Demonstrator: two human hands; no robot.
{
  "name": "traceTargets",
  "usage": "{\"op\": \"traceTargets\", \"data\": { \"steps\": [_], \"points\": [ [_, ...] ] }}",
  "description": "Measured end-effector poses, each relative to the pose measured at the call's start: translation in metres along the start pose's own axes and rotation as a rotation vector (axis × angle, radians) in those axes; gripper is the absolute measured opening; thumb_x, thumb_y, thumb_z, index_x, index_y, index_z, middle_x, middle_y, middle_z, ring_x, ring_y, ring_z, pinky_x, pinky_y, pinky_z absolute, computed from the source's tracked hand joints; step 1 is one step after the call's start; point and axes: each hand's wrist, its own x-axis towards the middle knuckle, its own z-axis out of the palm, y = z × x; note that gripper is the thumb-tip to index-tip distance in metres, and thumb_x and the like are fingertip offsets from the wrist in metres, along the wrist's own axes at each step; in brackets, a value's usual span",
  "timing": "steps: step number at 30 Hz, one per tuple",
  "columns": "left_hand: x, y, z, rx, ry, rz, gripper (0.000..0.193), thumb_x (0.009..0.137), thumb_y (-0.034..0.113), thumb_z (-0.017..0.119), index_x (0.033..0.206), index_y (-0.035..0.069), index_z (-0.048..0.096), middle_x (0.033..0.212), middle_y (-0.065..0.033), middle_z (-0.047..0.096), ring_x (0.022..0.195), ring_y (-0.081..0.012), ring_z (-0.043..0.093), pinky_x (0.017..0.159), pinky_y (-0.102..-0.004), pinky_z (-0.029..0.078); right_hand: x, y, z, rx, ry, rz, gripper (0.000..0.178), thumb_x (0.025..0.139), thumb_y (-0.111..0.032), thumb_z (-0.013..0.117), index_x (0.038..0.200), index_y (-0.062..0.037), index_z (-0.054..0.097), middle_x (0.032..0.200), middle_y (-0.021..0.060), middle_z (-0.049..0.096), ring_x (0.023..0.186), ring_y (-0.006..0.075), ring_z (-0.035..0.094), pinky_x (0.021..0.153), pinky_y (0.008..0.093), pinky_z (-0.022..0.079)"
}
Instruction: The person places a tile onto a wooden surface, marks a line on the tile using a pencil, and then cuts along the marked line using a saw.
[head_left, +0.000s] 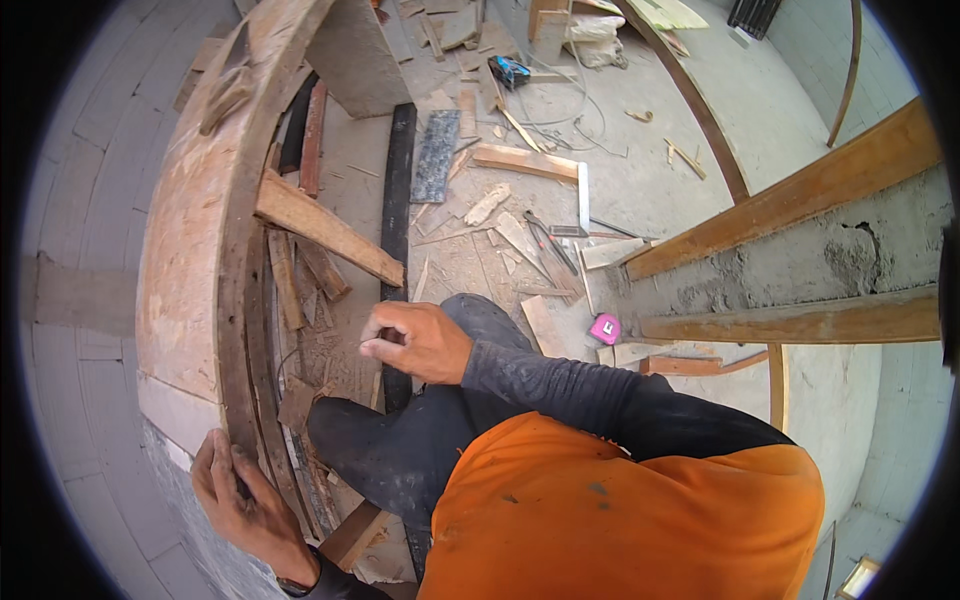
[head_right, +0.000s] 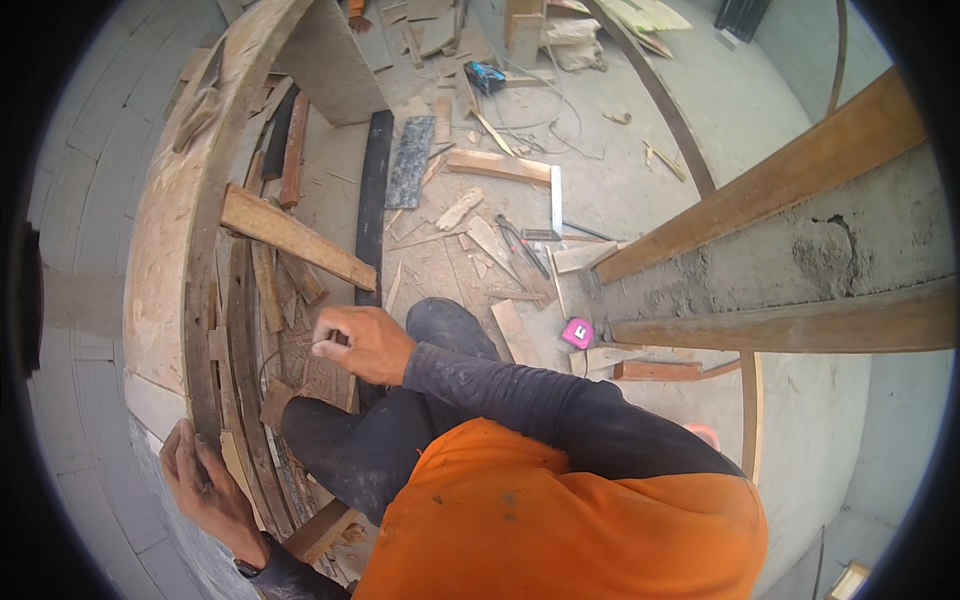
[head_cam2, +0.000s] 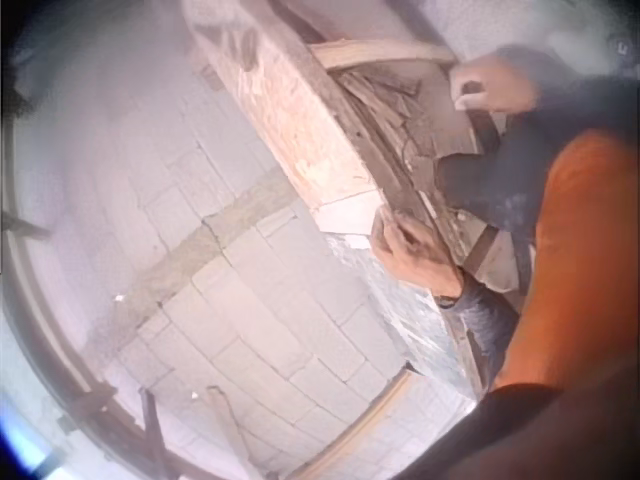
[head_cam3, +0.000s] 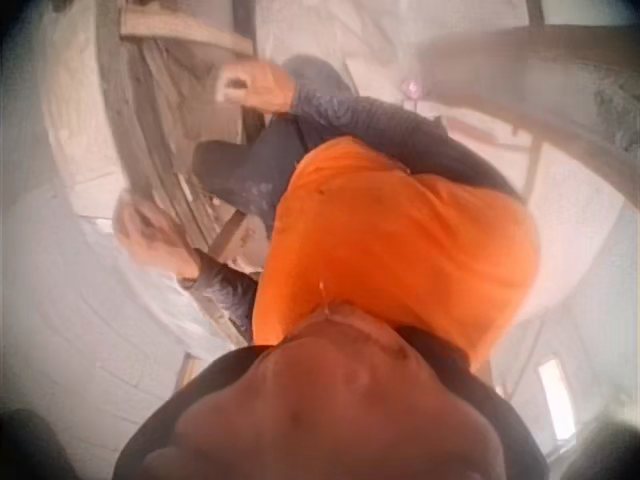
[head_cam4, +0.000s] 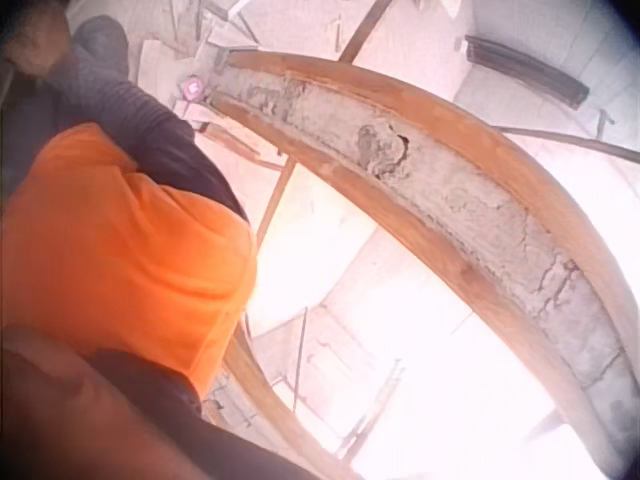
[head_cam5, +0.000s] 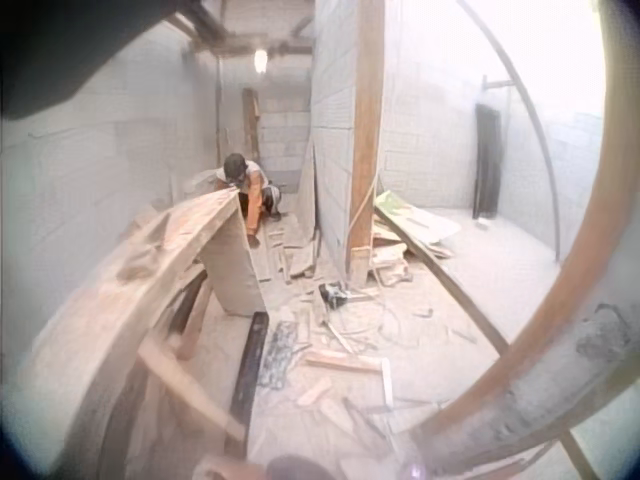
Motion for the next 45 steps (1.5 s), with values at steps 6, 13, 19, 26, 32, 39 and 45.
{"op": "traceTargets", "data": {
  "steps": [6, 13, 19, 26, 32, 39, 45],
  "points": [
    [0.0, 0.011, -0.01, 0.1, -0.179, 0.043, 0.032, 0.107, 0.01, 0.057, 0.133, -0.005, 0.069, 0.128, -0.0212, 0.068, 0.118, -0.0338, 0.066, 0.104, -0.0416, 0.05, -0.201, 0.172, -0.109, -0.336, 0.588, 0.605, 0.018, 0.09, -0.021, 0.077, 0.096, -0.0049, 0.073, 0.092, 0.0135, 0.076, 0.084, 0.0274, 0.073, 0.08, 0.0379, 0.056],
    [0.004, 0.035, -0.013, 0.137, -0.132, 0.26, 0.035, 0.105, 0.031, 0.063, 0.112, 0.001, 0.079, 0.11, -0.022, 0.076, 0.095, -0.0401, 0.071, 0.087, -0.0504, 0.057, -0.347, 0.21, -0.151, -0.45, 0.658, 0.998, 0.023, 0.089, -0.025, 0.074, 0.11, -0.0154, 0.075, 0.097, 0.0177, 0.076, 0.092, 0.0392, 0.073, 0.086, 0.0466, 0.057],
    [-0.007, -0.001, -0.023, 0.253, -0.258, 0.06, 0.043, 0.108, 0.019, 0.057, 0.146, 0.001, 0.062, 0.138, -0.0218, 0.061, 0.126, -0.0333, 0.062, 0.106, -0.0423, 0.05, -0.371, 0.166, -0.144, 0.139, 0.447, 1.292, 0.025, 0.094, -0.014, 0.067, 0.116, -0.0055, 0.076, 0.101, 0.0044, 0.08, 0.097, 0.0164, 0.078, 0.074, 0.0306, 0.065],
    [-0.013, -0.027, -0.006, 0.227, -0.174, 0.207, 0.045, 0.107, 0.02, 0.057, 0.148, 0.002, 0.061, 0.14, -0.0211, 0.059, 0.127, -0.0334, 0.06, 0.106, -0.042, 0.05, -0.491, 0.158, -0.136, 0.192, 0.751, 1.276, 0.021, 0.098, -0.016, 0.07, 0.115, -0.0043, 0.076, 0.092, 0.0071, 0.078, 0.086, 0.0149, 0.077, 0.068, 0.0296, 0.064],
    [-0.013, 0.032, -0.012, 0.166, -0.148, 0.309, 0.044, 0.106, 0.04, 0.06, 0.125, 0.004, 0.077, 0.117, -0.0257, 0.075, 0.106, -0.0408, 0.072, 0.098, -0.0517, 0.054, -0.432, 0.123, -0.139, 0.123, 0.716, 1.084, 0.027, 0.101, -0.029, 0.071, 0.111, -0.0049, 0.076, 0.08, 0.0054, 0.072, 0.064, 0.0128, 0.067, 0.06, 0.0275, 0.056],
    [-0.007, -0.007, -0.01, 0.053, -0.141, 0.053, 0.036, 0.104, 0.011, 0.06, 0.138, 0.0, 0.068, 0.13, -0.0193, 0.066, 0.118, -0.0318, 0.065, 0.103, -0.0391, 0.051, -0.076, -0.017, -0.084, 0.035, 0.154, 0.064, 0.036, 0.101, -0.038, 0.068, 0.109, -0.0031, 0.074, 0.119, 0.0134, 0.073, 0.102, 0.0252, 0.068, 0.088, 0.0388, 0.055],
    [0.009, -0.024, 0.006, 0.039, -0.127, 0.244, 0.038, 0.097, 0.014, 0.067, 0.135, 0.007, 0.07, 0.118, -0.0175, 0.07, 0.106, -0.0298, 0.069, 0.094, -0.0384, 0.055, 0.073, -0.138, 0.019, -0.307, -0.309, -0.546, 0.028, 0.105, -0.031, 0.06, 0.112, -0.0047, 0.066, 0.114, 0.0123, 0.069, 0.121, 0.0305, 0.066, 0.102, 0.0405, 0.05]
  ]
}}
